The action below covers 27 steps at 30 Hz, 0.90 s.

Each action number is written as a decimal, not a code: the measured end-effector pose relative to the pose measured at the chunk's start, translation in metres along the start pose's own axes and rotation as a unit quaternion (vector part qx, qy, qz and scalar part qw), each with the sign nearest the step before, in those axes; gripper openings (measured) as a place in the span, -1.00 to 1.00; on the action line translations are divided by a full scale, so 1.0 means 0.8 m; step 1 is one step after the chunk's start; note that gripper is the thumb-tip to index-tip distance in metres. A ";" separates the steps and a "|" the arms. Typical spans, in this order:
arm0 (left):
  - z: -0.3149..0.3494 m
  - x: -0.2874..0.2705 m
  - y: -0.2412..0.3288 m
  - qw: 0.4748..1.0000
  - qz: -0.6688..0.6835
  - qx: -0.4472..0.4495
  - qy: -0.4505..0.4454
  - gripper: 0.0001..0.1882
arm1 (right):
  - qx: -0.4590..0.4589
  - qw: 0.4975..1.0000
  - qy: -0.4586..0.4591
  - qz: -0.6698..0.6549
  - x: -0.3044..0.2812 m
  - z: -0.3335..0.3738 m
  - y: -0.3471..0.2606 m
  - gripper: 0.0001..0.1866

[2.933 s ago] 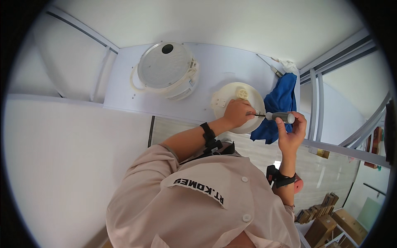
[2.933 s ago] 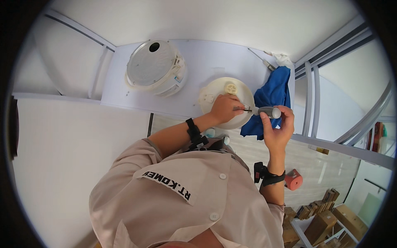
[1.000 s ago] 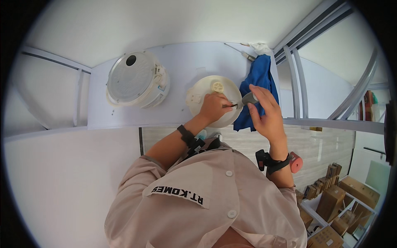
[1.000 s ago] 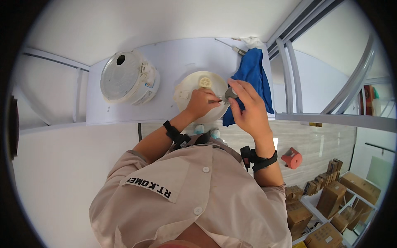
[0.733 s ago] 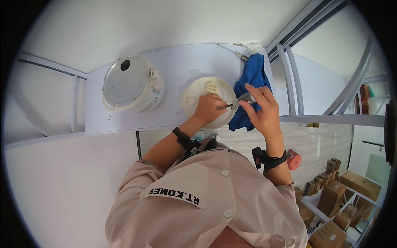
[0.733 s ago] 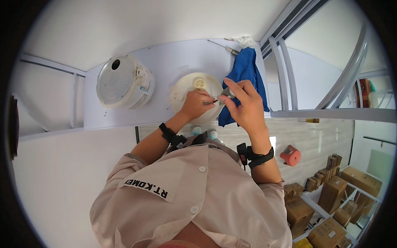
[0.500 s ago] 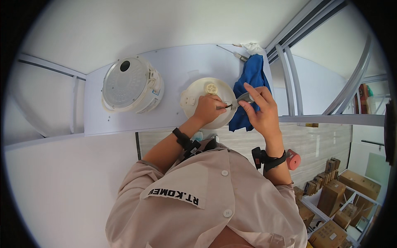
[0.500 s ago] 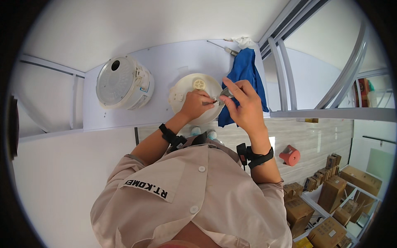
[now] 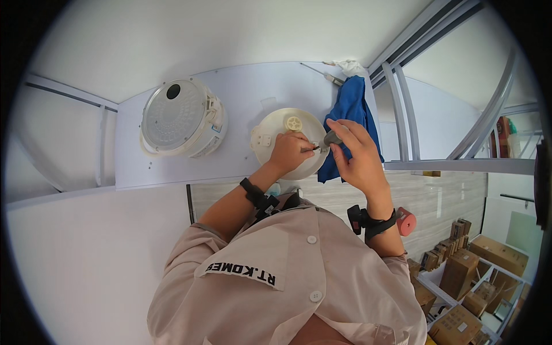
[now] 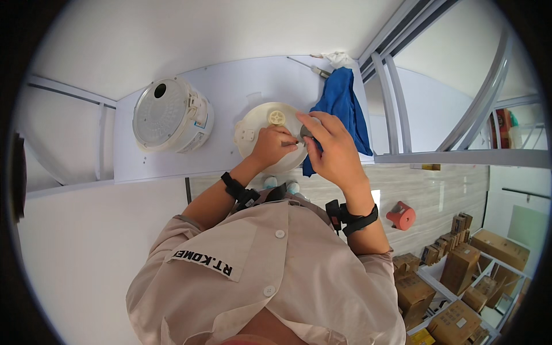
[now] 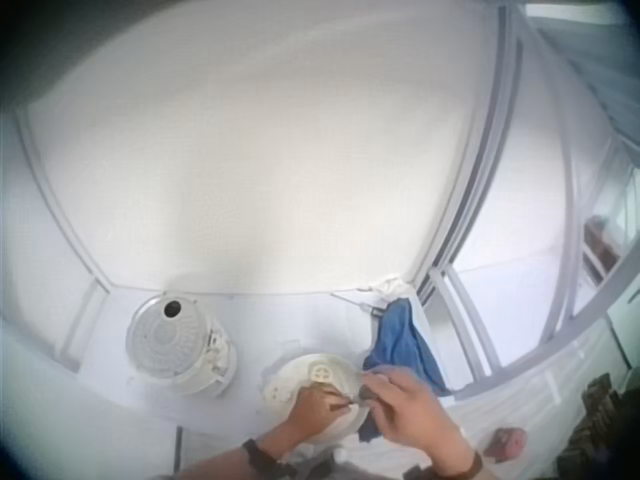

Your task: The person uses a screwdriver to remove screws from a white circular appliance component, then flips it over and continues unscrewing additional fasteners. They handle the component and a separate lid, placing parts on the work surface.

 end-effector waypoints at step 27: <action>-0.004 -0.006 0.007 1.000 0.007 0.000 0.008 -0.85 | 0.080 0.996 0.034 -0.011 -0.005 0.007 0.007 -0.47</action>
Point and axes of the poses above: each hand's wrist, its own z-axis away from the middle knuckle, its own x-axis out of the palm, y = z × x, the point moved 3 cm from there along -z, towards the middle knuckle, and after that the axes turned 2 degrees about -y, right-handed, at the moved point
